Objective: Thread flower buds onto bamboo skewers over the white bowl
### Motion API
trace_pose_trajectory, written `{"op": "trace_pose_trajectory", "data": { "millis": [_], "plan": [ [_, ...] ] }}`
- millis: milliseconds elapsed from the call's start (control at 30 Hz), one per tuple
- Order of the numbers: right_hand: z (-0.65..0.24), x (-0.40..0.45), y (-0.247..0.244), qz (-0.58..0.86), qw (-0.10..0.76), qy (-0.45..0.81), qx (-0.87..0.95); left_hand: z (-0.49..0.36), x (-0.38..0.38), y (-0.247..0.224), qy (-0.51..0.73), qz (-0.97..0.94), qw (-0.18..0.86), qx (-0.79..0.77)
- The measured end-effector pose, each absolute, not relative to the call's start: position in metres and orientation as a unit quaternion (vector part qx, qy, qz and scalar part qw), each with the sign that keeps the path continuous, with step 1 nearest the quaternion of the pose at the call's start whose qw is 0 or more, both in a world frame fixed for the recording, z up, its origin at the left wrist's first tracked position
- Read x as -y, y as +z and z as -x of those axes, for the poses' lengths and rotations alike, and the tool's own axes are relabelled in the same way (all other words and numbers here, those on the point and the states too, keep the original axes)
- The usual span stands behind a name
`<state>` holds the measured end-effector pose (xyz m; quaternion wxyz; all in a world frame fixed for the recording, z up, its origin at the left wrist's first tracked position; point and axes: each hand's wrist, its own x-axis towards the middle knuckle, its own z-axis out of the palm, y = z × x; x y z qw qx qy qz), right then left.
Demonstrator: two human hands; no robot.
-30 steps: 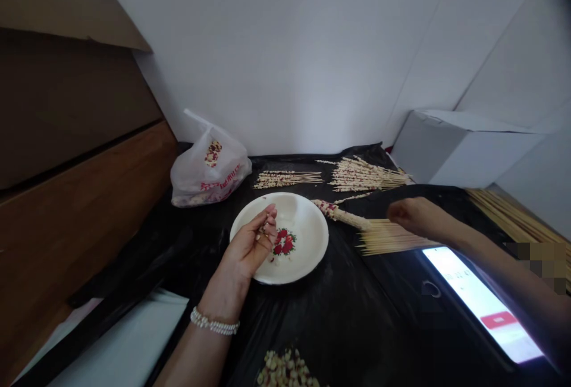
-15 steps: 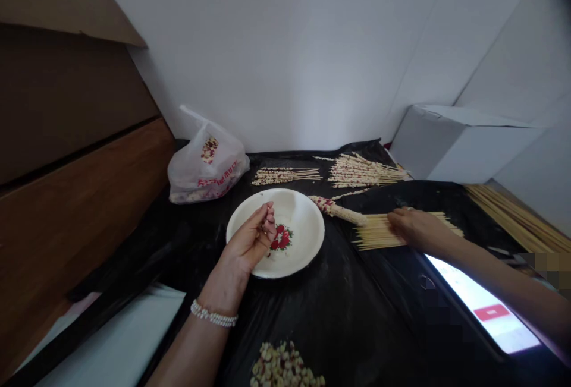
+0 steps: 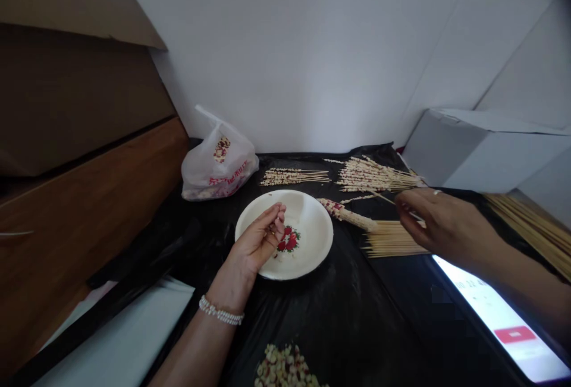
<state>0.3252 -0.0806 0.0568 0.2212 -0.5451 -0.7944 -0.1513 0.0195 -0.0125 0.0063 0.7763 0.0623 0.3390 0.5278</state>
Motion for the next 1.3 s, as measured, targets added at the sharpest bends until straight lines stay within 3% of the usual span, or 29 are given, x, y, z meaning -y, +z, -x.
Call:
{"op": "trace_pose_trajectory", "data": {
  "millis": [67, 167, 267, 400, 600, 1300],
  "plan": [
    [-0.292, 0.08, 0.063, 0.54, 0.283, -0.034, 0.792, -0.019, 0.012, 0.005, 0.528, -0.059, 0.775, -0.342],
    [-0.246, 0.074, 0.057, 0.486, 0.38, 0.273, 0.738, -0.017, 0.012, 0.005, 0.537, -0.061, 0.77, -0.34],
    [-0.214, 0.07, 0.038, 0.398, 0.39, 0.54, 0.63, -0.014, 0.011, 0.006, 0.555, -0.07, 0.759, -0.335],
    [-0.198, 0.073, 0.01, 0.334, 0.352, 0.688, 0.539, -0.014, 0.012, 0.007, 0.571, -0.069, 0.745, -0.338],
    [-0.196, 0.08, -0.012, 0.302, 0.307, 0.753, 0.498, -0.015, 0.012, 0.003, 0.569, -0.086, 0.742, -0.342],
    [-0.191, 0.082, -0.017, 0.312, 0.346, 0.745, 0.478, -0.021, 0.016, 0.003, 0.531, -0.108, 0.775, -0.325]
  ]
}}
